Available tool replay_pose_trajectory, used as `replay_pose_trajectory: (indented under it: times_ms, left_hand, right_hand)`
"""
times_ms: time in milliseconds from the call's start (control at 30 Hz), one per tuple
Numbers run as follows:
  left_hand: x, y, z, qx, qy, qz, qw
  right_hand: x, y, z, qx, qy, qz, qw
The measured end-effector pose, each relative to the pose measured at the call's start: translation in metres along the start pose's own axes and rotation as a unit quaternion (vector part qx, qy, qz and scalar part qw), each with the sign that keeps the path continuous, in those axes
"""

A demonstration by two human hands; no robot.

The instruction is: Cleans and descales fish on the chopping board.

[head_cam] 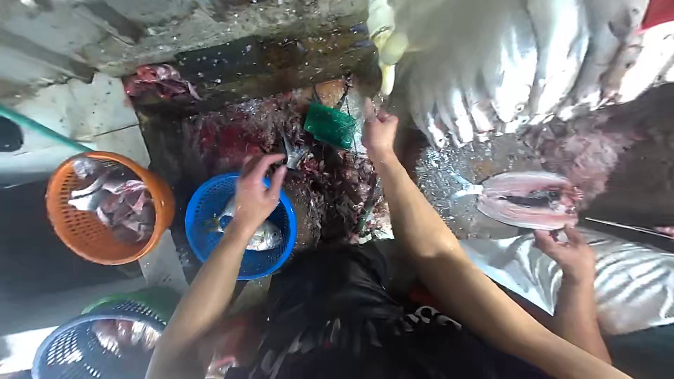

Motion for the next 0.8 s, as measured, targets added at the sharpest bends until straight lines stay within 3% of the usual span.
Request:
replay_pose_trajectory:
  times_ms: [100,200,267,333,400,433,467,500,567,600,667,733,800]
  left_hand:
    - [-0.082,-0.044,-0.093,0.05,-0.136,0.022,0.989]
    - [-0.131,-0.064,-0.196,0.148,-0.231,0.104,0.956]
    - [-0.145,-0.064,-0.257,0.232,-0.293,0.113,0.921]
    - [-0.152,-0.04,-0.296,0.237,-0.425,-0.021,0.873]
    - [-0.151,0.011,-0.312,0.191,-0.543,-0.292,0.764]
    - [-0.146,0.036,-0.307,0.148,-0.558,-0.416,0.703]
    - [-0.138,0.049,-0.296,0.122,-0.549,-0.486,0.669]
    - [-0.133,0.051,-0.284,0.138,-0.542,-0.496,0.664]
    - [-0.129,0.037,-0.262,0.186,-0.544,-0.448,0.684]
    - [-0.131,0.029,-0.248,0.201,-0.542,-0.435,0.69]
    - [-0.134,0.009,-0.208,0.199,-0.502,-0.451,0.711]
    - [-0.14,-0.011,-0.168,0.189,-0.458,-0.46,0.737]
    - [-0.155,-0.028,-0.13,0.187,-0.428,-0.447,0.763]
  right_hand:
    - [-0.043,-0.028,-0.017,-0.021,-0.06,-0.004,0.998]
    - [-0.139,-0.046,-0.027,-0.048,-0.257,0.036,0.964]
    - [-0.2,-0.039,-0.039,-0.071,-0.353,-0.009,0.933]
    - [-0.238,-0.022,-0.058,-0.054,-0.4,-0.095,0.91]
    - [-0.239,-0.011,-0.091,-0.022,-0.413,-0.11,0.904]
    - [-0.228,-0.009,-0.112,-0.015,-0.42,-0.08,0.904]
    - [-0.208,-0.008,-0.131,-0.019,-0.416,-0.05,0.908]
    - [-0.178,-0.008,-0.146,-0.027,-0.395,-0.044,0.917]
    - [-0.087,-0.009,-0.162,-0.061,-0.303,-0.18,0.934]
    - [-0.033,-0.008,-0.161,-0.106,-0.228,-0.291,0.923]
    - [0.056,-0.007,-0.156,-0.216,-0.05,-0.465,0.857]
    - [0.095,-0.012,-0.162,-0.272,0.061,-0.535,0.797]
    - [0.101,-0.011,-0.167,-0.276,0.084,-0.56,0.777]
Point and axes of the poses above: each hand's wrist, its own z-axis towards the middle knuckle, its own y-axis out of the palm, x = y × z, the point moved 9 cm from there along z, towards the middle knuckle, and after that the axes turned 4 degrees about z, right-handed, at the moved point
